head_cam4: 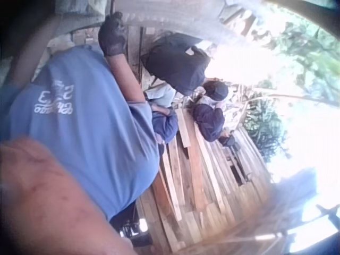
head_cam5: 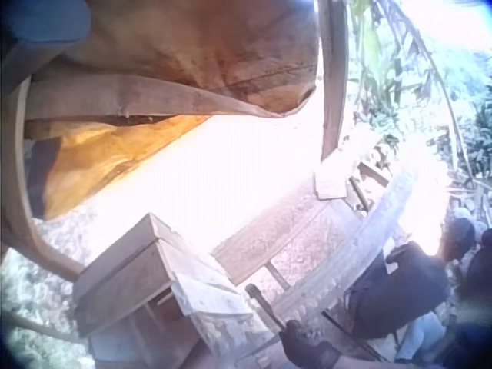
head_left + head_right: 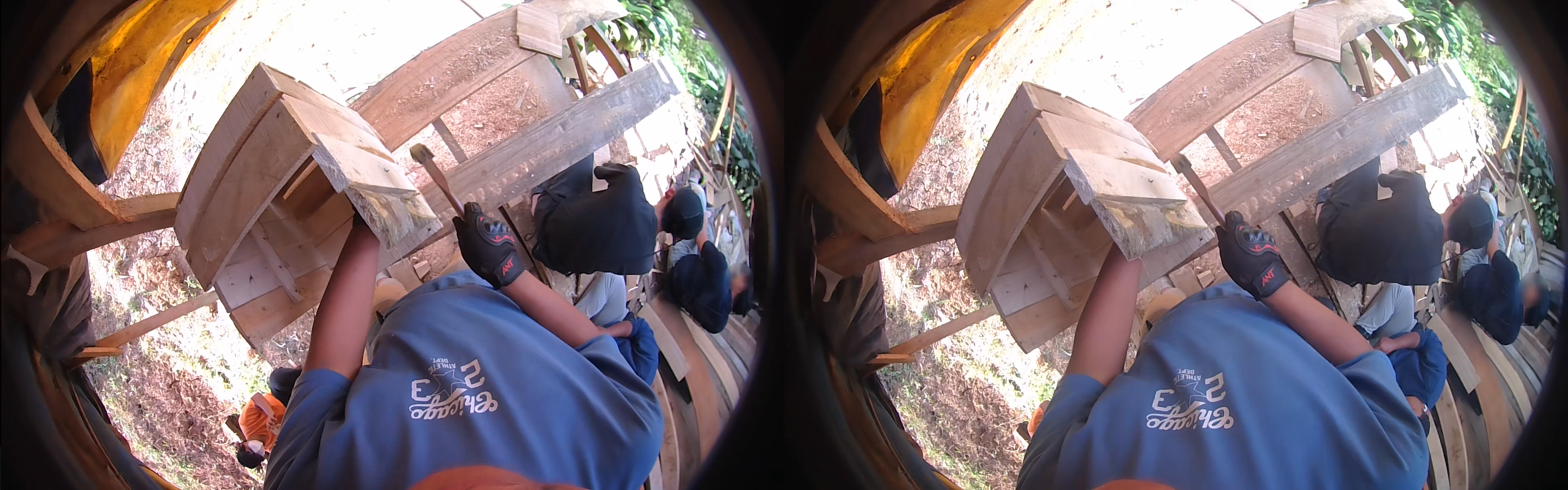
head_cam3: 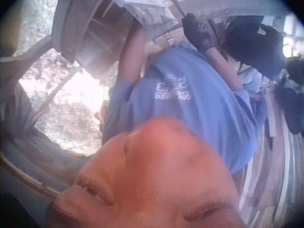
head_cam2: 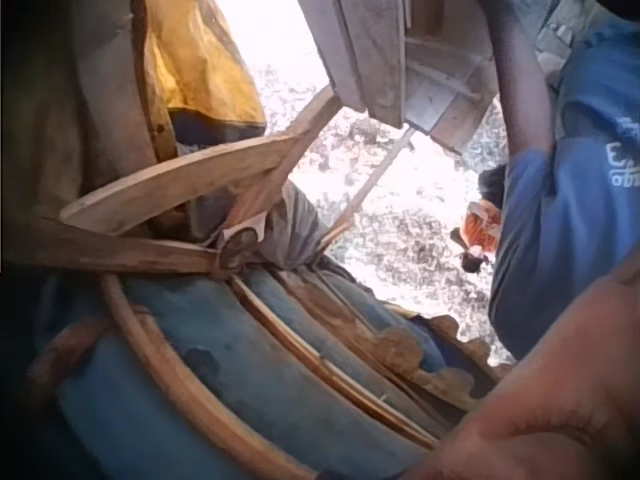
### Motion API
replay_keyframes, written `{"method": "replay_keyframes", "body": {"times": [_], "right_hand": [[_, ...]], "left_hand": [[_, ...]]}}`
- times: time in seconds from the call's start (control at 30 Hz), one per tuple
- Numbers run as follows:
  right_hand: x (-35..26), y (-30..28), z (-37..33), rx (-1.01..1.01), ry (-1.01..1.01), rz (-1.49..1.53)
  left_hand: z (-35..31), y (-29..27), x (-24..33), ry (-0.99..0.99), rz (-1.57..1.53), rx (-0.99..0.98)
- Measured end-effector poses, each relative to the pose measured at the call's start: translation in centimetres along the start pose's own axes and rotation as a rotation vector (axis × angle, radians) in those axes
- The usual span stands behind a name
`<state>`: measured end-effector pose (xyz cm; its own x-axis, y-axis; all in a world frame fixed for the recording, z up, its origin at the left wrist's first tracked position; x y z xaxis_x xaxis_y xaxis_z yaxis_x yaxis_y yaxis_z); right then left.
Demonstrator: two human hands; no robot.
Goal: The person nails wooden planks together to assemble a wooden box-like structure using a hammer.
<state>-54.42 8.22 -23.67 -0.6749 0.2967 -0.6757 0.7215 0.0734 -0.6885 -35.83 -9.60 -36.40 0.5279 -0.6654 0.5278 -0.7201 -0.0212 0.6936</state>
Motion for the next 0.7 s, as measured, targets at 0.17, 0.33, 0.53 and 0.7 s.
{"method": "replay_keyframes", "body": {"times": [0.17,0.33,0.53,0.7], "right_hand": [[-6.0,-9.4,-0.4,0.393,-0.212,0.114],[-2.0,-1.3,1.5,0.127,-0.131,-0.007],[1.0,-1.7,0.2,0.074,-0.057,0.016],[-6.7,-10.2,-0.5,0.378,-0.194,0.092]], "left_hand": [[-0.4,-1.0,-0.4,-0.002,-0.015,0.021],[-0.2,-0.4,-0.3,-0.009,-0.011,0.014],[0.0,-0.7,-0.2,-0.001,-0.012,0.015],[0.0,-1.0,-0.5,-0.012,-0.015,0.024]]}}
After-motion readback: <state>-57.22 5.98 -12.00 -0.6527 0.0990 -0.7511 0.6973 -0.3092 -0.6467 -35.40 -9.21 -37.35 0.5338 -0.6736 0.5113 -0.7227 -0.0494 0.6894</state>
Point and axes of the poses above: each hand's wrist, its own z-axis towards the middle knuckle, its own y-axis out of the palm, x = y × z, the point moved 10 cm from there along z, towards the middle knuckle, and after that the axes turned 1 degree about -y, right-handed, at the moved point
